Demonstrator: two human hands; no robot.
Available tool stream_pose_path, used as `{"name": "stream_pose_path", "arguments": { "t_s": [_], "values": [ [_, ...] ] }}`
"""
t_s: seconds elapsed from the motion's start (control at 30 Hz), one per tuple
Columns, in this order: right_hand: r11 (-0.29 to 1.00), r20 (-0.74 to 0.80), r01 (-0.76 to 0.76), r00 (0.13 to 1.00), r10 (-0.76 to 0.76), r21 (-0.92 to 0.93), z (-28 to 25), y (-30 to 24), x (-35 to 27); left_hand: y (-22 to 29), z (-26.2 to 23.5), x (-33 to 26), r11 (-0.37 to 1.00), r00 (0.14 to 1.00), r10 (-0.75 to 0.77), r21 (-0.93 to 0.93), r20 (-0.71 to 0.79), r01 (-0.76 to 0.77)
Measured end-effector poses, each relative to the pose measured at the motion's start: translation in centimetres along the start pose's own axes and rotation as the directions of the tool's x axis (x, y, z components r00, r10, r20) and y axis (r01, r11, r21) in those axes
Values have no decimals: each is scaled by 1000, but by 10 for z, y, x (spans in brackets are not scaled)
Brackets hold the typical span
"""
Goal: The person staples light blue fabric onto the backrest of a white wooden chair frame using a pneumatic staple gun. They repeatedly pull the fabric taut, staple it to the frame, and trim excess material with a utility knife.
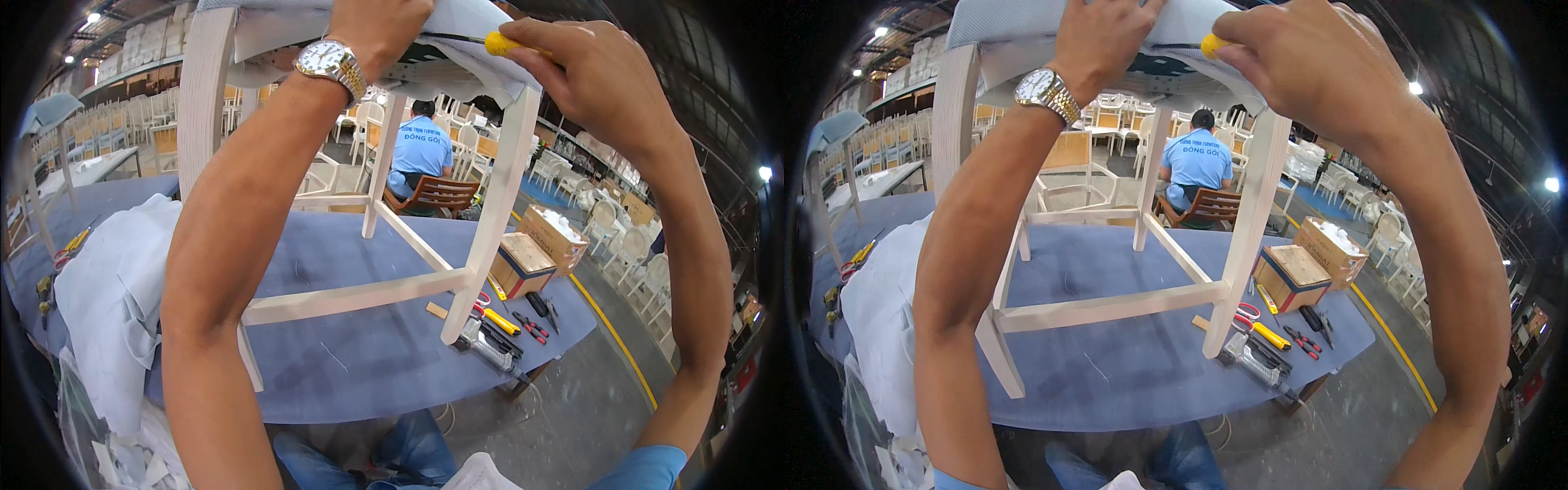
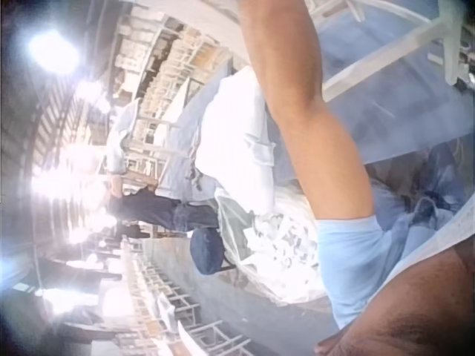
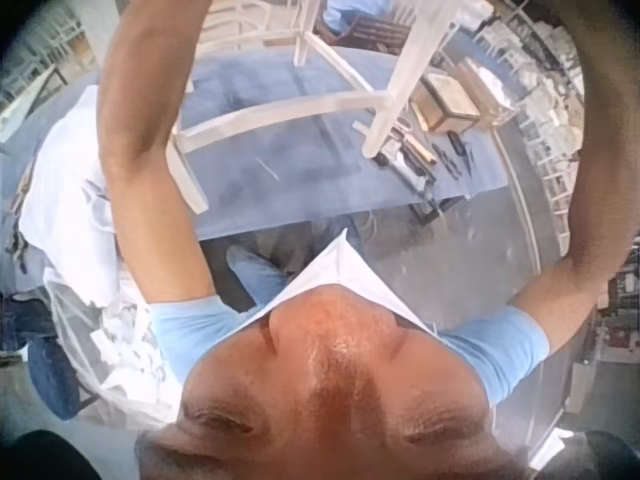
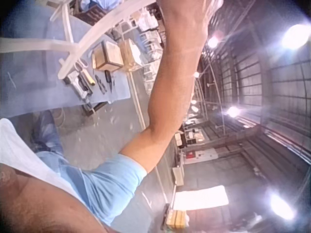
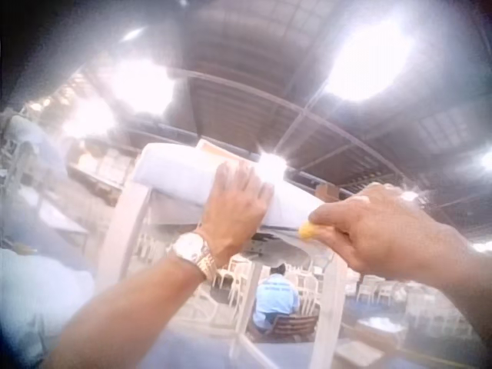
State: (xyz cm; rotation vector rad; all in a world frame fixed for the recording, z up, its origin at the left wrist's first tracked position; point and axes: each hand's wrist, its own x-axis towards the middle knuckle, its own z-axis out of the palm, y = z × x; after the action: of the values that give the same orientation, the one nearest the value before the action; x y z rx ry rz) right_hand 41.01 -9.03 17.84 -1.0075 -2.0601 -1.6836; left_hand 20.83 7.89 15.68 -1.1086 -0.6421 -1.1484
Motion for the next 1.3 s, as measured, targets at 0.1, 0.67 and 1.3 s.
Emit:
{"name": "stream_pose_path", "arguments": {
  "t_s": [0.1,0.67,1.3],
  "values": [
    [985,178,16,984,16,-174,-10,-6,6,2,1,2,1000,998,-5,-23,62,7],
    [999,-9,-31,999,31,15,-8,12,4,-15,-37,20,987,866,68,-161,496,15],
    [992,-198,114,972,-124,-63,50,54,-41,-3,-48,2,995,930,72,-91,361,-42]
  ]
}}
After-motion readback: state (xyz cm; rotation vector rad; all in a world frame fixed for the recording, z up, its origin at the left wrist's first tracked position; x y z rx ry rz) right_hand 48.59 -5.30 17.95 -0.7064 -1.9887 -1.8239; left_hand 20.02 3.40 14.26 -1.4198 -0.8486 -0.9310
